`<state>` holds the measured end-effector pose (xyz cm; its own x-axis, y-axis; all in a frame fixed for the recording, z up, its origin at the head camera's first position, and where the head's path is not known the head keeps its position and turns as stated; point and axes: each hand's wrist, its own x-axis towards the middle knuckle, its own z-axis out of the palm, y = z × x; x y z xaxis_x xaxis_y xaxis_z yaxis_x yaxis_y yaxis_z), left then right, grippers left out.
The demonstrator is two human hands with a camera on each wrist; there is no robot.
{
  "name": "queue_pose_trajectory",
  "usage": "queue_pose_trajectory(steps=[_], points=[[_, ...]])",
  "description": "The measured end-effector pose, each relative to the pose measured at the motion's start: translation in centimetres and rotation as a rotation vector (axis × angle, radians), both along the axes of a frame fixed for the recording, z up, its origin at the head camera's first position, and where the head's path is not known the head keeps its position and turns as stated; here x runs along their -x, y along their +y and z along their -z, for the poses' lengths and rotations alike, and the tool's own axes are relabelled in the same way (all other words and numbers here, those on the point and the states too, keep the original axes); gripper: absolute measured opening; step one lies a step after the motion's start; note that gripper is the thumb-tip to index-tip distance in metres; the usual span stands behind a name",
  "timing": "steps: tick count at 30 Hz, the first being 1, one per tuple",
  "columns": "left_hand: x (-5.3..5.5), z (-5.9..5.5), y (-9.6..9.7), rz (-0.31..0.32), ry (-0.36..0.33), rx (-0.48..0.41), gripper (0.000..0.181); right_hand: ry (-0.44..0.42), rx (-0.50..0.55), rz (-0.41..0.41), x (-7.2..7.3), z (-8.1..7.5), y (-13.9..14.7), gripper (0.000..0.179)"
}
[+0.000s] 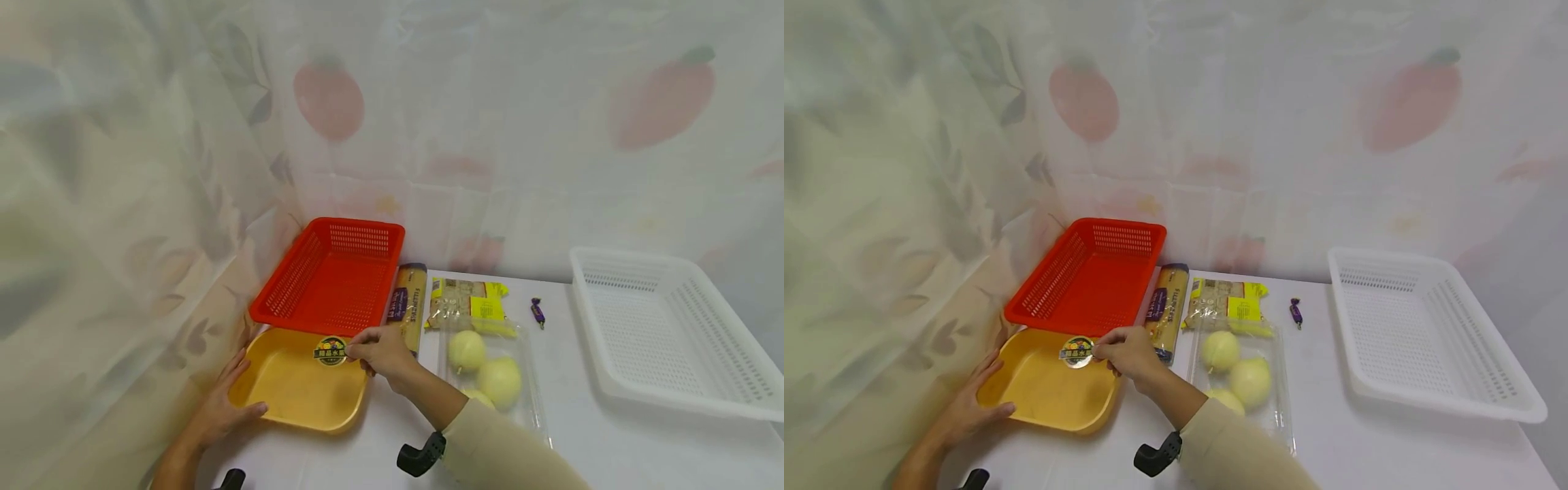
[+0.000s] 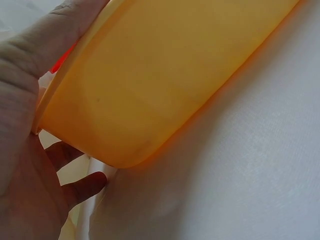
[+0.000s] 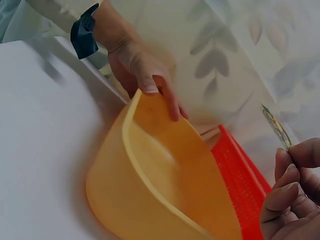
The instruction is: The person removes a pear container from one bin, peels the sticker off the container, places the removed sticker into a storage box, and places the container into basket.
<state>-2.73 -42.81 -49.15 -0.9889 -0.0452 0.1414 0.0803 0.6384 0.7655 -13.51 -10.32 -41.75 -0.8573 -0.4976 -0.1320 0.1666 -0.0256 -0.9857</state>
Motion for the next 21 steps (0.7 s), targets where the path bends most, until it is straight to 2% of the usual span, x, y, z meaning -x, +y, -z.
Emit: queue_pose_trajectory(steps=[7,16,21], points=[[0.3,-0.2,0.0,-0.024,-0.048,0.008,0.094,-0.017,0.008,-0.021,0.3,1.2,-1.6,0.004],[0.2,0.0,-0.1,-0.010,-0.029,0.006,0.092,-0.026,-0.024,-0.025,0.1,1.9,-2.6,0.007],[0.1,-0.1,0.0,-0.027,-0.063,0.002,0.093,-0.035,-0.030,-0.031,-0.4,2.1,-3.1,0.005]])
